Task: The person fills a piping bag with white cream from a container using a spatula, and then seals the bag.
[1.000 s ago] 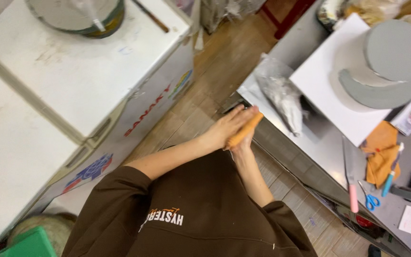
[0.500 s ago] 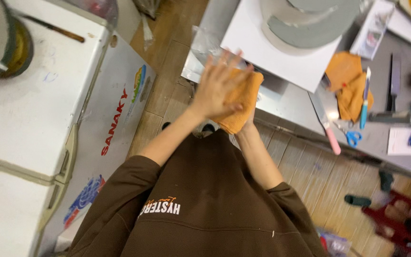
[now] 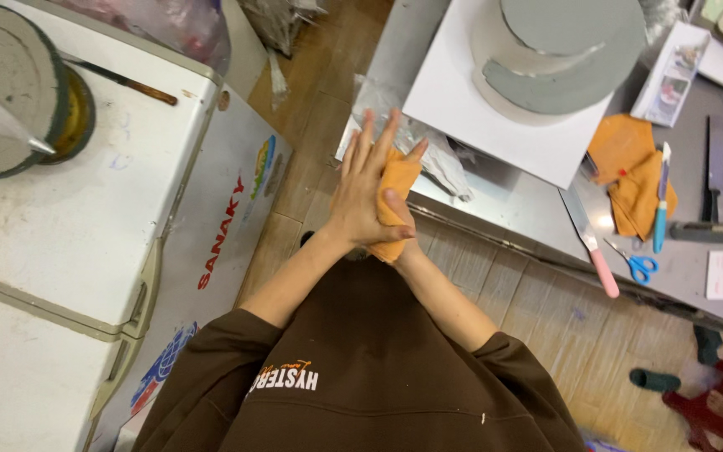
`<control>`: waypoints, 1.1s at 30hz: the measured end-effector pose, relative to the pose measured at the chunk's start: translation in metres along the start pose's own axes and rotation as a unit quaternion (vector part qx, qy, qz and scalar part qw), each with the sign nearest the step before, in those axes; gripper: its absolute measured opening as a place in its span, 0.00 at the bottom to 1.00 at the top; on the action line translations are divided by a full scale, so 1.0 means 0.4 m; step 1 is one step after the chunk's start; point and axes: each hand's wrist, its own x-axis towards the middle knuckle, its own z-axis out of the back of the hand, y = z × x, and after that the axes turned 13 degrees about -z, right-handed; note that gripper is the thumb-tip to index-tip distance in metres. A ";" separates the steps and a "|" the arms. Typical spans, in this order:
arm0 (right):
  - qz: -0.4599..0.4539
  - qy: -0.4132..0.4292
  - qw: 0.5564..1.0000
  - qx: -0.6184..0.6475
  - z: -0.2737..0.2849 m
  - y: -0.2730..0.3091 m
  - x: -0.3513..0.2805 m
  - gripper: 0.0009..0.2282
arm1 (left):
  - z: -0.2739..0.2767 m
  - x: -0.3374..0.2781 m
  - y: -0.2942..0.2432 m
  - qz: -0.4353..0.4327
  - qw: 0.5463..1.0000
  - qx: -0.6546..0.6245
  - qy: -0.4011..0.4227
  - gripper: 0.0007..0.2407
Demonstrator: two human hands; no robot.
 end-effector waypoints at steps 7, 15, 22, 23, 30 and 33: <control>-0.089 -0.058 0.986 0.127 0.001 0.000 0.066 0.30 | -0.028 -0.033 -0.002 0.048 0.998 -0.026 -0.011 0.46; -0.024 0.103 0.989 -0.104 -0.023 0.212 0.081 0.36 | -0.073 -0.262 0.031 -0.112 0.671 0.689 0.249 0.33; 0.009 0.128 0.960 -0.249 -0.143 0.212 0.022 0.46 | -0.058 -0.122 -0.004 -0.007 -0.386 0.877 0.287 0.34; -0.012 0.125 0.977 -0.169 -0.131 0.219 0.002 0.46 | -0.048 -0.112 -0.017 0.024 -0.394 0.874 0.285 0.35; -0.144 0.120 0.950 0.248 -0.063 0.203 -0.073 0.46 | -0.063 -0.117 0.016 -0.121 -0.596 0.756 0.241 0.28; -0.099 0.103 0.988 0.066 -0.065 0.176 -0.084 0.47 | -0.107 -0.081 0.002 -0.212 -0.698 0.598 0.332 0.21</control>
